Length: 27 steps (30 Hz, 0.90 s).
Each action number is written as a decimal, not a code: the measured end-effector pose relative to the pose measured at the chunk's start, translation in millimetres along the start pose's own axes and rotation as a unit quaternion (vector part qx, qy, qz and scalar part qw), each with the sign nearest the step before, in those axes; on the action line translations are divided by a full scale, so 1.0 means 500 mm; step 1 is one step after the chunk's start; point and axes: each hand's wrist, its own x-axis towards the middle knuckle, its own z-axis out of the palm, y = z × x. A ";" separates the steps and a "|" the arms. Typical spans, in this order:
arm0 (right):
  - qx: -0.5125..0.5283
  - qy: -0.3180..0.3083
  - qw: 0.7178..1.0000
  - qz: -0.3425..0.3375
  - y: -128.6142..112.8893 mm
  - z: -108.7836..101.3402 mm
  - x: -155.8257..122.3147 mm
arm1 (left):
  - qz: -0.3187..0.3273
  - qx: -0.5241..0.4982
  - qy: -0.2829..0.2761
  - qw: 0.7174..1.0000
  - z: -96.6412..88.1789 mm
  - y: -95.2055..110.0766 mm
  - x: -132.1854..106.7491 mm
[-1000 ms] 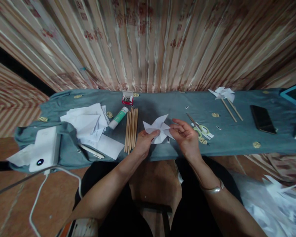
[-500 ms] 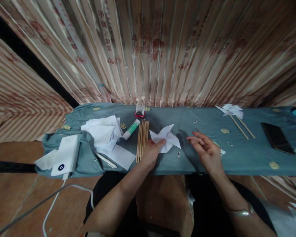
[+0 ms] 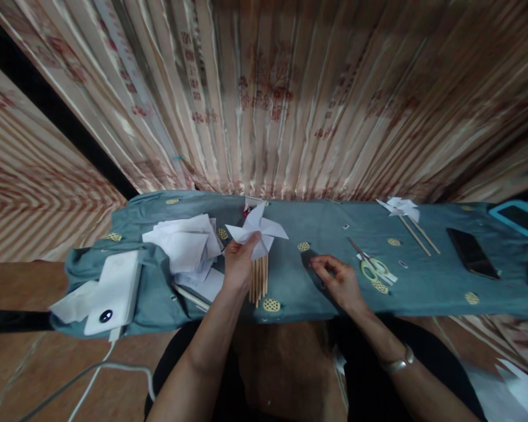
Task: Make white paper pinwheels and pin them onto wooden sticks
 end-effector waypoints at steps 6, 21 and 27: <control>-0.010 -0.036 0.998 -0.051 -0.026 0.058 0.031 | 0.042 -0.016 0.045 0.998 -0.031 0.069 0.032; -0.284 -0.070 0.931 -0.218 -0.170 0.244 0.310 | 0.100 -0.042 0.059 0.992 -0.054 0.120 0.046; -0.343 -0.108 0.914 -0.187 -0.168 0.280 0.347 | 0.110 -0.035 0.041 0.993 -0.052 0.122 0.045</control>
